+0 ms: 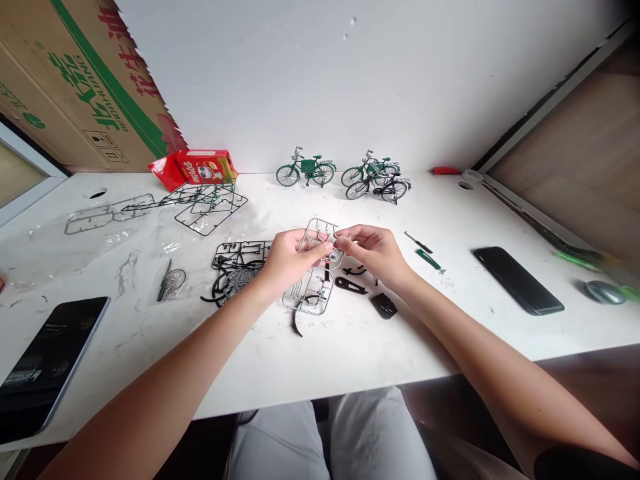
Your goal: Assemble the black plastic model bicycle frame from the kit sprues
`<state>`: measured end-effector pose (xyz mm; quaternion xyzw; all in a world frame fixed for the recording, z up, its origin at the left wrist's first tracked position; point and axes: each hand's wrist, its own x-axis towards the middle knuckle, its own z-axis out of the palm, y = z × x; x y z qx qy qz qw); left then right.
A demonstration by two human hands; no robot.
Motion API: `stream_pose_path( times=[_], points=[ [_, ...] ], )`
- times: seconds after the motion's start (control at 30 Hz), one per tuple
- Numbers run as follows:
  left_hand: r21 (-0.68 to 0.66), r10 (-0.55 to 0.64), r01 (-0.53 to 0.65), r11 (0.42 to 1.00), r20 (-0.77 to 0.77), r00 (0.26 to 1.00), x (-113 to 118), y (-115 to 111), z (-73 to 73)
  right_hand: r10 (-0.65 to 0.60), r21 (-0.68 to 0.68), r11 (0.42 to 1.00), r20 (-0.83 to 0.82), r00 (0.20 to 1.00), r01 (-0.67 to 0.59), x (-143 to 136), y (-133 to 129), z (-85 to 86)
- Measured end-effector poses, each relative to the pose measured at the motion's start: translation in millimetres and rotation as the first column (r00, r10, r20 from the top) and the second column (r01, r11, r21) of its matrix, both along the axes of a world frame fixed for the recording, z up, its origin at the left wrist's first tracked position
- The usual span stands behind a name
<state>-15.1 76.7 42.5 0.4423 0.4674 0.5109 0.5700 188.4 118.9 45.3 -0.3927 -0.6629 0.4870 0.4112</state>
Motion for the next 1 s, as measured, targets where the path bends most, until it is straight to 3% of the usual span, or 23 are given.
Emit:
stream_pose_path(
  times=[0.1,0.3,0.53,0.8,1.0],
  points=[
    [0.031,0.015,-0.013,0.999,-0.044,0.999,1,-2,-2.2,-0.033,0.075,0.997,0.039,0.999,0.03,-1,-1,-1.5],
    [0.06,0.012,-0.009,0.998,-0.054,0.998,4,-2,-6.4,0.104,-0.096,0.989,-0.087,0.991,-0.112,-4,0,-3.6],
    [0.064,0.023,-0.018,0.998,-0.068,0.997,2,-1,-7.6,0.119,-0.198,0.969,-0.155,0.981,-0.149,-1,0,1.0],
    [0.047,0.033,-0.029,0.998,-0.085,0.996,4,-3,-7.7,-0.002,0.063,0.998,-0.067,0.998,0.006,1,2,-2.9],
    [0.047,0.055,-0.052,0.998,-0.075,0.996,4,-4,-4.9,-0.088,0.326,0.942,0.017,0.996,0.077,-1,-10,5.1]
  ],
)
